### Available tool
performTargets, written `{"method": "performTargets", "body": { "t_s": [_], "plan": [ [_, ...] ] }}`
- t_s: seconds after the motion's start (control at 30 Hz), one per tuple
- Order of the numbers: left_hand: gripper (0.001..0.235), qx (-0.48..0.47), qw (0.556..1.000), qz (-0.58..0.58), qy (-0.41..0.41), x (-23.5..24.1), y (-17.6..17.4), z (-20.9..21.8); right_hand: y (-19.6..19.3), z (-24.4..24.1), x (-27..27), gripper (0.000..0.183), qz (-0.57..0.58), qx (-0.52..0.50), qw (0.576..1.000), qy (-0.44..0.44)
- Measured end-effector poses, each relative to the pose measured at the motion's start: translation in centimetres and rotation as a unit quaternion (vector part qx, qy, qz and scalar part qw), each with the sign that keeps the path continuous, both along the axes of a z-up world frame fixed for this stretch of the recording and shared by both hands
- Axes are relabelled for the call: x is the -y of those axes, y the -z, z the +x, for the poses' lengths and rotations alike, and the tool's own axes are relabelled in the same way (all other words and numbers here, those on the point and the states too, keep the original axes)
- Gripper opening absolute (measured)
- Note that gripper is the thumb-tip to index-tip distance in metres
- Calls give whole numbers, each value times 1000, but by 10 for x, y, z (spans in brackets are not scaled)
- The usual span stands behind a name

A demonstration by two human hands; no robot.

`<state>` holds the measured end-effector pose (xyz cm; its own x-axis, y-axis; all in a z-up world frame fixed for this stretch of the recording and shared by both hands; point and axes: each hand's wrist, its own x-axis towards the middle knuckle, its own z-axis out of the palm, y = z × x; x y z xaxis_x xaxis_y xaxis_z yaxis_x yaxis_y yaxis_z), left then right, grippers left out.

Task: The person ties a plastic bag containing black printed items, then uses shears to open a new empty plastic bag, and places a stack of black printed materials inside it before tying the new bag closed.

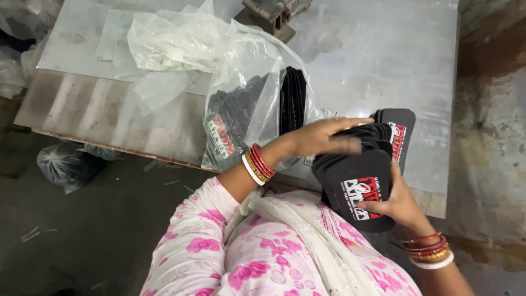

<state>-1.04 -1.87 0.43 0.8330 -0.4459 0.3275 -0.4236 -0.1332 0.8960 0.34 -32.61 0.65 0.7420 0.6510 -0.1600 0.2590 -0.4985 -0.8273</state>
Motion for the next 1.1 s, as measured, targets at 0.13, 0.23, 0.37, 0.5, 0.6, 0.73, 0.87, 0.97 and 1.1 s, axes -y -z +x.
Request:
{"method": "performTargets", "body": {
  "t_s": [0.13,0.23,0.37,0.5,0.6,0.73,0.87,0.97,1.1],
  "plan": [
    [49,36,881,104,-460,-43,12,8,48,13,21,106,149,-124,976,102],
    [57,4,770,255,-585,-82,27,4,55,12,14,82,237,-184,942,152],
    [18,11,778,246,-578,-111,87,3,3,9,-47,70,387,-133,902,139],
    [14,-75,804,-35,-589,-146,36,-69,-16,21,-121,81,476,-85,868,109],
    [20,-168,751,-452,-451,-170,61,-113,2,33,-172,80,526,-81,842,89],
    [23,-223,715,-551,-367,-161,112,-151,43,34,-235,79,530,-82,841,74],
    [27,-198,808,-422,-361,-171,92,-161,28,-6,-257,75,453,-77,885,77],
    [35,-126,784,-477,-377,-185,41,-161,-9,-31,-246,96,350,-82,928,96],
    [46,-108,778,-521,-335,-179,20,-151,-42,-26,-221,116,167,17,978,122]
  ]
}}
